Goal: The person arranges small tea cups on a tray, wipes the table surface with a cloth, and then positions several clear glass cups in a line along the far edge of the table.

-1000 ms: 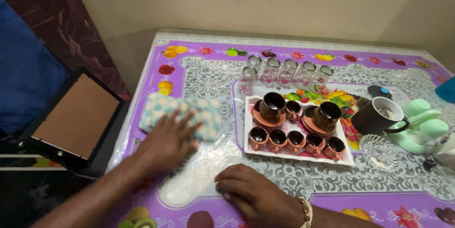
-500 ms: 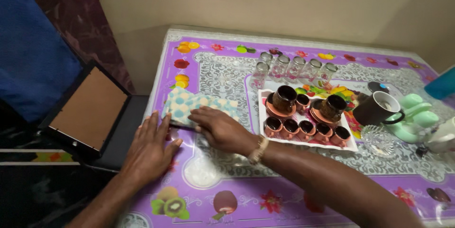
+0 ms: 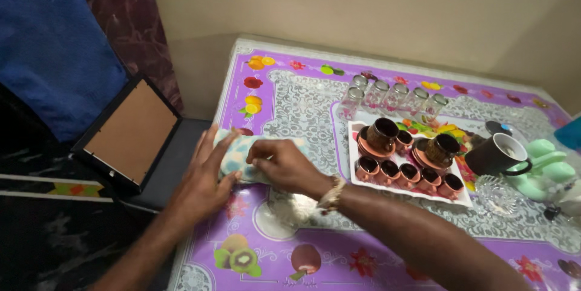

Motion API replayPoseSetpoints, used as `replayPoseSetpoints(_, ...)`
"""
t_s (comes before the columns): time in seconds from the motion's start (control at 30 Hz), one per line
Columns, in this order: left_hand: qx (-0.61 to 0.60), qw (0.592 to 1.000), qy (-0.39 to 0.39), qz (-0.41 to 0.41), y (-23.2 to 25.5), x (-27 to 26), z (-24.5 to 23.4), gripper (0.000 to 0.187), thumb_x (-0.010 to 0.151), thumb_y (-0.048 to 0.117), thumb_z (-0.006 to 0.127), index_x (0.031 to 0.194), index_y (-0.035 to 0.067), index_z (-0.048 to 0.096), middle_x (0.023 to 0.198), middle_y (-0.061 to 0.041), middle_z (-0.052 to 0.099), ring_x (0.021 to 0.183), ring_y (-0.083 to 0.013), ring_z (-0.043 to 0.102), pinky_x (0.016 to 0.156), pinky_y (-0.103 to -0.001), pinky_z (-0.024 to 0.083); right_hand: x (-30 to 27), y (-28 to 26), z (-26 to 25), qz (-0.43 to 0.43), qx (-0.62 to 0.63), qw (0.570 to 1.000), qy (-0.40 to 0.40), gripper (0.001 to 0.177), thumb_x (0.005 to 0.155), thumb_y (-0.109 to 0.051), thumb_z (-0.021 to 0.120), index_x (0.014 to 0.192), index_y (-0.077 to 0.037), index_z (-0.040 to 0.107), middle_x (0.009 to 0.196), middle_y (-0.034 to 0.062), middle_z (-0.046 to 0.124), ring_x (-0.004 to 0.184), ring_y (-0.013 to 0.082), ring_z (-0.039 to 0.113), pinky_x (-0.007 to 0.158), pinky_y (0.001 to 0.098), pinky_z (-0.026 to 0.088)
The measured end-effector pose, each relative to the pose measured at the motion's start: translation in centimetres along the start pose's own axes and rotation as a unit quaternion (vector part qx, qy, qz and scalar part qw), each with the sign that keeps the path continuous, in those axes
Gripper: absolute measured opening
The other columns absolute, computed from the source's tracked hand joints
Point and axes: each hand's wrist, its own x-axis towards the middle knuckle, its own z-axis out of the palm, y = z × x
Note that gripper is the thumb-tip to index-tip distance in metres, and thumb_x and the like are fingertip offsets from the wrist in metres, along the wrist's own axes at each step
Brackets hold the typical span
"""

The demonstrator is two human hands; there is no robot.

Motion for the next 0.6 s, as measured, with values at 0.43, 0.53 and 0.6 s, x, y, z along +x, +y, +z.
replayPoseSetpoints(0.43,0.220,0.958,0.015,0.181,1.0,0.2,-3.4,0.019,0.078,0.025,0.077,0.093,0.017,0.068,0.135,-0.013,0.066,0.132,-0.0329,0.056,0.107,-0.051,0.040,-2.8,-0.7,-1.5,0.089,-0.218,0.969,-0.069,0.025,0.095,-0.025,0.066,0.116,-0.013,0.074,0.123,0.0097,0.076,0.110,0.0278,0.073,0.096,0.0418,0.057)
replayPoseSetpoints(0.53,-0.090,0.992,-0.083,-0.032,4.1,-0.2,-4.8,0.030,0.088,0.016,0.068,0.116,0.006,0.067,0.102,-0.011,0.076,0.094,-0.0227,0.074,0.084,-0.037,0.056,-2.8,-0.7,-4.5,0.048,-0.113,0.992,-0.026,0.040,0.091,-0.019,0.069,0.130,-0.012,0.068,0.132,0.0112,0.068,0.120,0.0282,0.066,0.101,0.0424,0.052)
replayPoseSetpoints(0.6,-0.104,0.992,-0.065,-0.029,7.0,0.4,-5.6,0.022,0.092,0.019,0.067,0.108,0.003,0.067,0.091,-0.010,0.076,0.083,-0.0179,0.074,0.076,-0.033,0.056,-3.6,-1.5,-5.7,-0.008,0.067,0.996,-0.050,0.049,0.090,-0.017,0.070,0.138,-0.010,0.061,0.136,0.0101,0.064,0.126,0.0261,0.061,0.105,0.0414,0.051)
